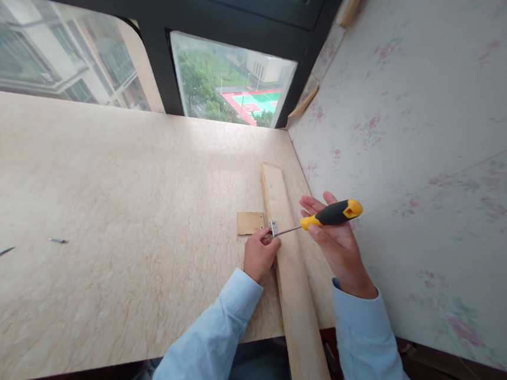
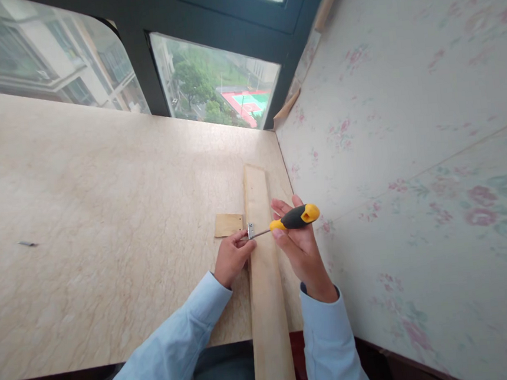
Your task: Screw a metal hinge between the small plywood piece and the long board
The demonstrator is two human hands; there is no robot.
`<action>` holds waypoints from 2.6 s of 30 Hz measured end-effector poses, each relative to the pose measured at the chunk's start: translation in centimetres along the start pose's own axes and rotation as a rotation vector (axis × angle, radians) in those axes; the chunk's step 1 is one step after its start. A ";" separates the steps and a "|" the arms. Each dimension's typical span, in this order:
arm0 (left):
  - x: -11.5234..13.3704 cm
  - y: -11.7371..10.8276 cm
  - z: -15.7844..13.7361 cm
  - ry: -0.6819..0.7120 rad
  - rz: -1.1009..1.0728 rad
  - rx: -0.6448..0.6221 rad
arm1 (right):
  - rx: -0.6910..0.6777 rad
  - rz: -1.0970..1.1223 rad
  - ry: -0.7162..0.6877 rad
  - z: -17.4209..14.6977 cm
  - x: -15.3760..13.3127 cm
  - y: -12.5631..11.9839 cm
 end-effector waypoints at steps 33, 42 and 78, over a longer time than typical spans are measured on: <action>-0.3 0.1 -0.1 -0.039 -0.012 -0.001 | 0.079 0.000 -0.067 -0.3 -0.9 -0.1; 0.1 -0.1 -0.1 -0.017 0.024 0.014 | 0.278 -0.199 -0.121 -0.4 -0.8 -2.0; 0.5 -0.3 -0.3 -0.015 0.068 0.053 | -0.007 -0.023 -0.069 0.3 -5.0 0.5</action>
Point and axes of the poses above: each hand's wrist, its own z-axis towards the middle knuckle, its own y-axis out of the palm, x = y × z, the point moved 9 cm from there along z, towards the middle knuckle, and after that the axes turned 9 degrees about -y, right-handed, at the moved point
